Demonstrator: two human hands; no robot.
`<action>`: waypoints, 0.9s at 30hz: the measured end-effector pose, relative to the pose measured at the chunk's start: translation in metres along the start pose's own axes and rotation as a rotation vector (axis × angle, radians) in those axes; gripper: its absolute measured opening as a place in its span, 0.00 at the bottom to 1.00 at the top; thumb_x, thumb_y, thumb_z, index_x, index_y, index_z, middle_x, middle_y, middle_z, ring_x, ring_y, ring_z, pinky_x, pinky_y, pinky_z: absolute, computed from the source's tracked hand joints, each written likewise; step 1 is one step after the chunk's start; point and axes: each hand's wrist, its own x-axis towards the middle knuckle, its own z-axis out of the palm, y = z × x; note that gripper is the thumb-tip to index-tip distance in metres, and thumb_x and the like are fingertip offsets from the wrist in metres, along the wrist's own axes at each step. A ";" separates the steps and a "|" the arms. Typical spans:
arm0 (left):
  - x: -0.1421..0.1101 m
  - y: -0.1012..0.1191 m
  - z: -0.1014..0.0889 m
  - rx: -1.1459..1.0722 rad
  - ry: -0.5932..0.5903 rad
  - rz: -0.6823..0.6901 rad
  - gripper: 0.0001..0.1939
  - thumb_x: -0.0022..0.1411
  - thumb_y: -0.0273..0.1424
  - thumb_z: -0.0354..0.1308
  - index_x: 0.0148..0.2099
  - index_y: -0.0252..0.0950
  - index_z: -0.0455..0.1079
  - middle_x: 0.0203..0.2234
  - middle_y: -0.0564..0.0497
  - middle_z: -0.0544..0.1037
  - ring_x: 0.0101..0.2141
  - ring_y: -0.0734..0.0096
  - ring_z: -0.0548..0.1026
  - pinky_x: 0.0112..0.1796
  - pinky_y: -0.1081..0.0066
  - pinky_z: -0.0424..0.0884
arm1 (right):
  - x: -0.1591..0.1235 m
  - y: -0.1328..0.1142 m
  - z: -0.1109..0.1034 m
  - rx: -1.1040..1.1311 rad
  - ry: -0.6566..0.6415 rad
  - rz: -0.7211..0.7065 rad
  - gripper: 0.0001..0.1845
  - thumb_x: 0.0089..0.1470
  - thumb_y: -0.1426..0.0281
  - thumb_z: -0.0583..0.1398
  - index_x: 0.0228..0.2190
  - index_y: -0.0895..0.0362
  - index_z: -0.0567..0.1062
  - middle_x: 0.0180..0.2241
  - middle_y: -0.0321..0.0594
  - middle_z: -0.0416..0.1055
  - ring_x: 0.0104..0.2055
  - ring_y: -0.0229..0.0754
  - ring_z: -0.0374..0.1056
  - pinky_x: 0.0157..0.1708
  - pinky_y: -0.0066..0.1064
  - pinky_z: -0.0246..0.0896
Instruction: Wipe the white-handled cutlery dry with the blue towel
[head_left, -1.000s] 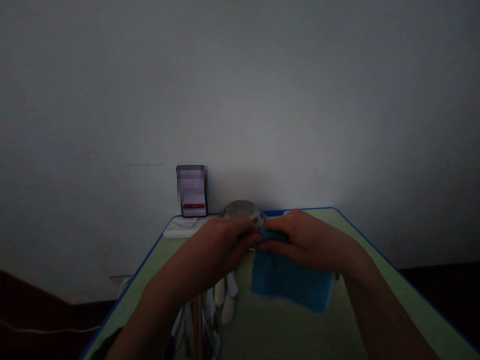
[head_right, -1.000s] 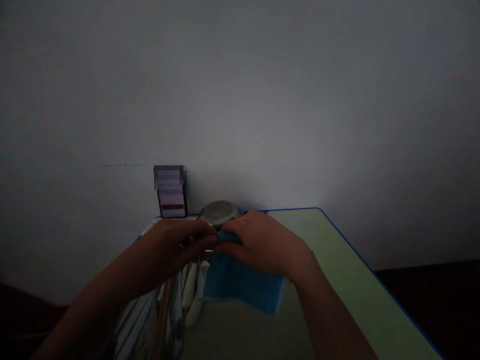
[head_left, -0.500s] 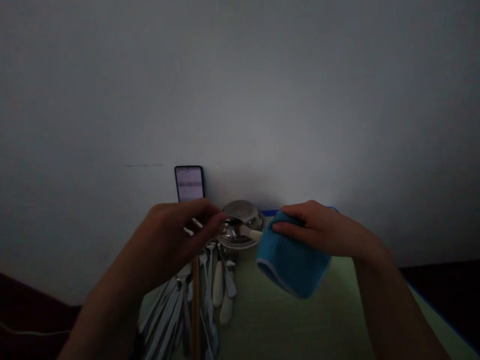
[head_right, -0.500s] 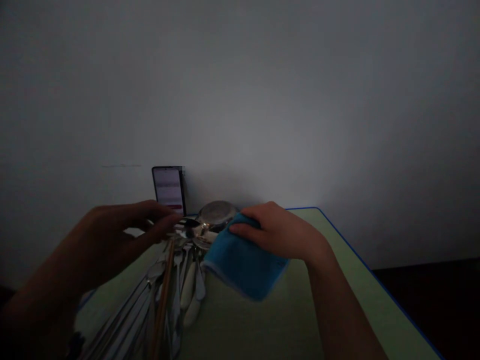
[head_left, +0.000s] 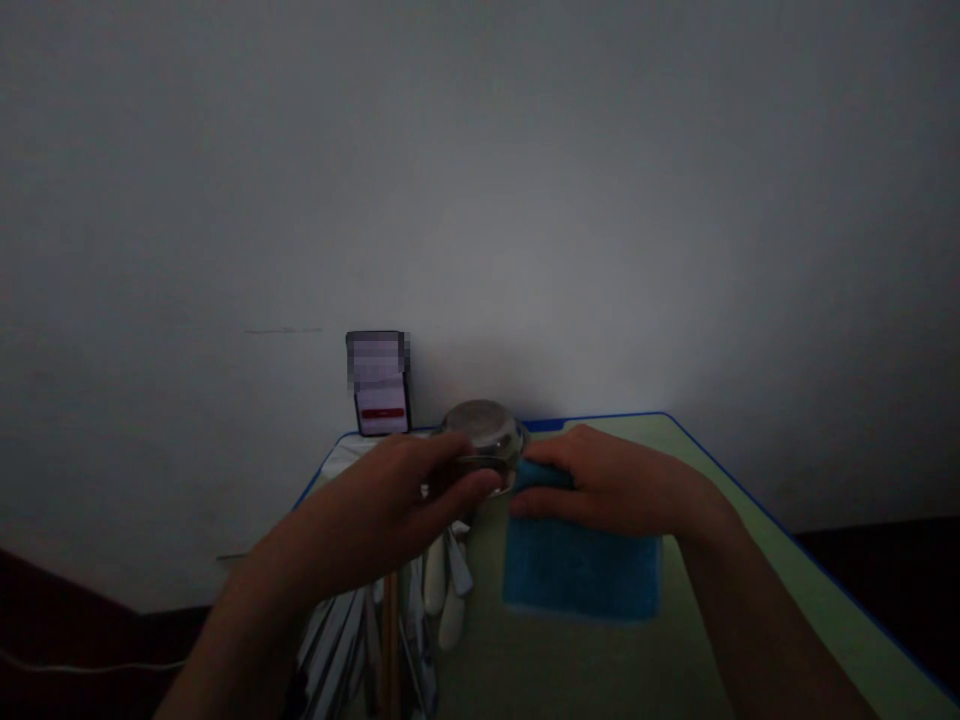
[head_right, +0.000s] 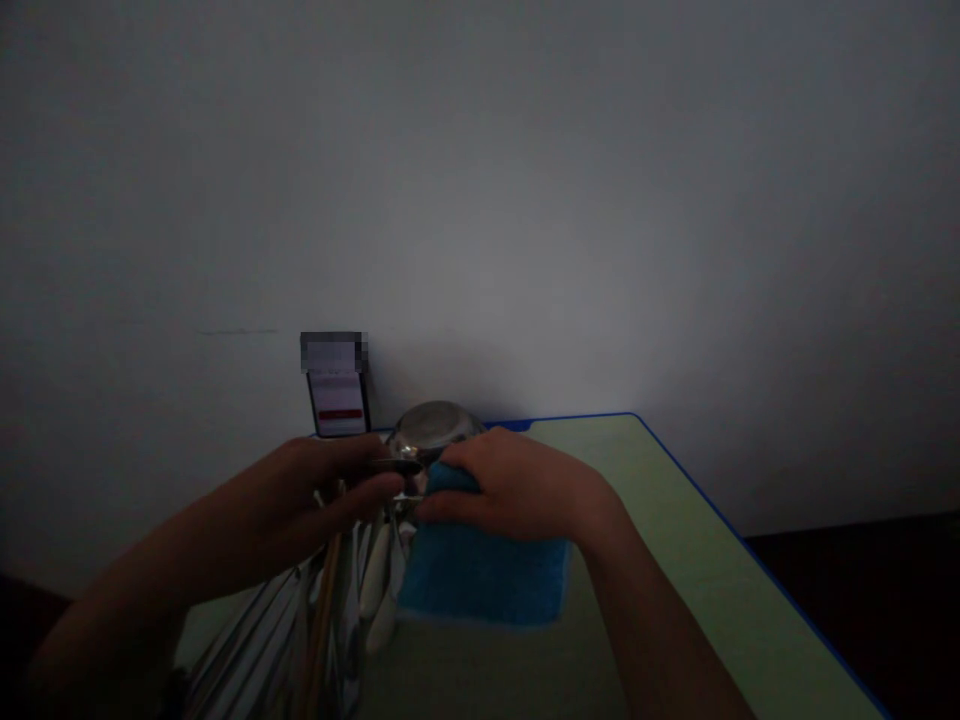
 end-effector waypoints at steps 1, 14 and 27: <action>0.001 0.000 0.001 0.007 -0.036 0.006 0.15 0.65 0.39 0.46 0.32 0.36 0.67 0.20 0.56 0.71 0.21 0.76 0.68 0.23 0.77 0.60 | 0.000 0.000 0.000 0.006 -0.004 -0.005 0.17 0.55 0.57 0.55 0.35 0.58 0.74 0.32 0.40 0.74 0.31 0.39 0.67 0.29 0.28 0.54; -0.003 -0.006 -0.003 0.017 0.097 -0.003 0.18 0.65 0.35 0.45 0.26 0.34 0.67 0.15 0.57 0.67 0.17 0.78 0.65 0.21 0.77 0.57 | -0.012 0.020 -0.007 0.254 -0.057 0.029 0.15 0.52 0.59 0.59 0.37 0.56 0.72 0.33 0.34 0.71 0.34 0.36 0.66 0.32 0.25 0.58; 0.002 0.004 -0.001 0.098 0.189 0.012 0.16 0.65 0.34 0.46 0.30 0.33 0.71 0.15 0.57 0.66 0.17 0.77 0.65 0.21 0.76 0.56 | -0.002 0.003 0.001 0.144 0.028 0.056 0.17 0.51 0.57 0.59 0.37 0.57 0.73 0.32 0.37 0.72 0.32 0.38 0.65 0.31 0.28 0.56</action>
